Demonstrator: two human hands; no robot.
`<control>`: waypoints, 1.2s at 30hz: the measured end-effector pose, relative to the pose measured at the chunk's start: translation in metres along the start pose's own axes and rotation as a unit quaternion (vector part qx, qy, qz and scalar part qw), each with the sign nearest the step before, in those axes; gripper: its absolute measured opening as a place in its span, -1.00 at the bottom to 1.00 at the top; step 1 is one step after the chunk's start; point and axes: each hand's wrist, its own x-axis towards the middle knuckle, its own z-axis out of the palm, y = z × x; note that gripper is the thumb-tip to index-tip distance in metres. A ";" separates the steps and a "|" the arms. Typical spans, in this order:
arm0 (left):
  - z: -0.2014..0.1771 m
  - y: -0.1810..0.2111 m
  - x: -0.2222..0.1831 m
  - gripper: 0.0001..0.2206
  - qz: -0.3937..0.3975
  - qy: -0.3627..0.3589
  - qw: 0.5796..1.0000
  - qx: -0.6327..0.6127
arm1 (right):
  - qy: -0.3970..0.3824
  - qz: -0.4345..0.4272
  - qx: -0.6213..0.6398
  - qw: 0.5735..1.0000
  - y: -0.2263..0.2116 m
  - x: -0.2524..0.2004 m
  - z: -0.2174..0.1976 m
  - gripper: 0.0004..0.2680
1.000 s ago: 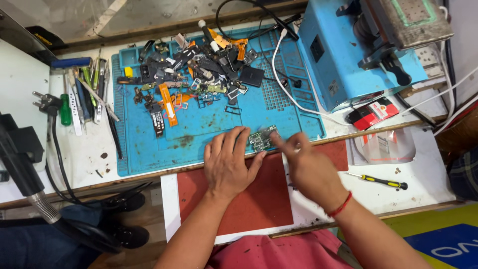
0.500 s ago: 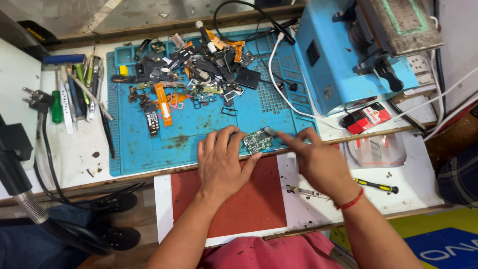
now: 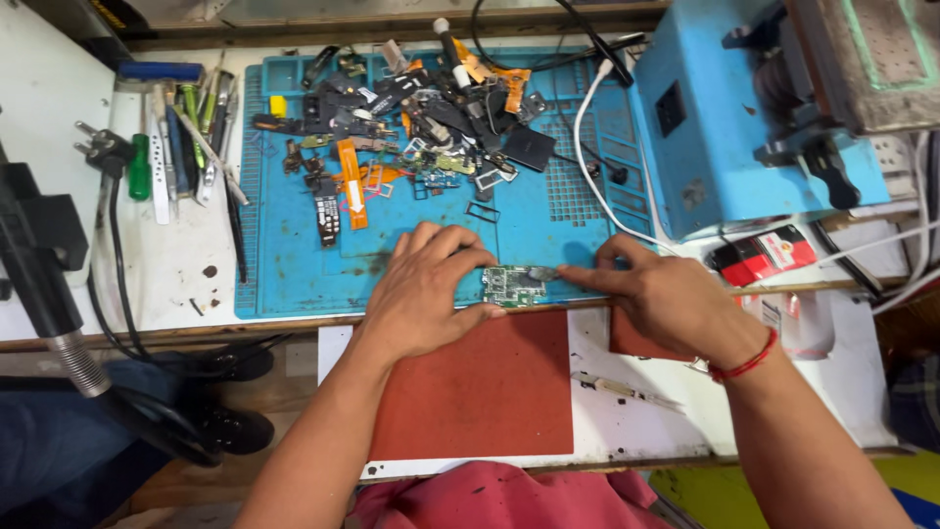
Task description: The person cleans a mobile phone motherboard with a metal tool and a brush by hand, scraping parts of the board and scrubbing the surface.
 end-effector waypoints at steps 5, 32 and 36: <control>-0.001 0.003 0.003 -0.51 -0.020 -0.025 0.999 -0.013 | 0.007 -0.040 0.058 0.997 -0.017 0.013 0.014 -0.44; 0.007 0.011 0.004 -0.54 -0.018 -0.003 0.999 0.038 | -0.035 0.086 0.047 0.995 -0.032 -0.024 0.026 -0.43; 0.013 0.013 0.002 -0.53 -0.006 0.026 0.997 0.071 | 0.087 0.093 0.154 0.980 -0.054 -0.006 0.055 -0.57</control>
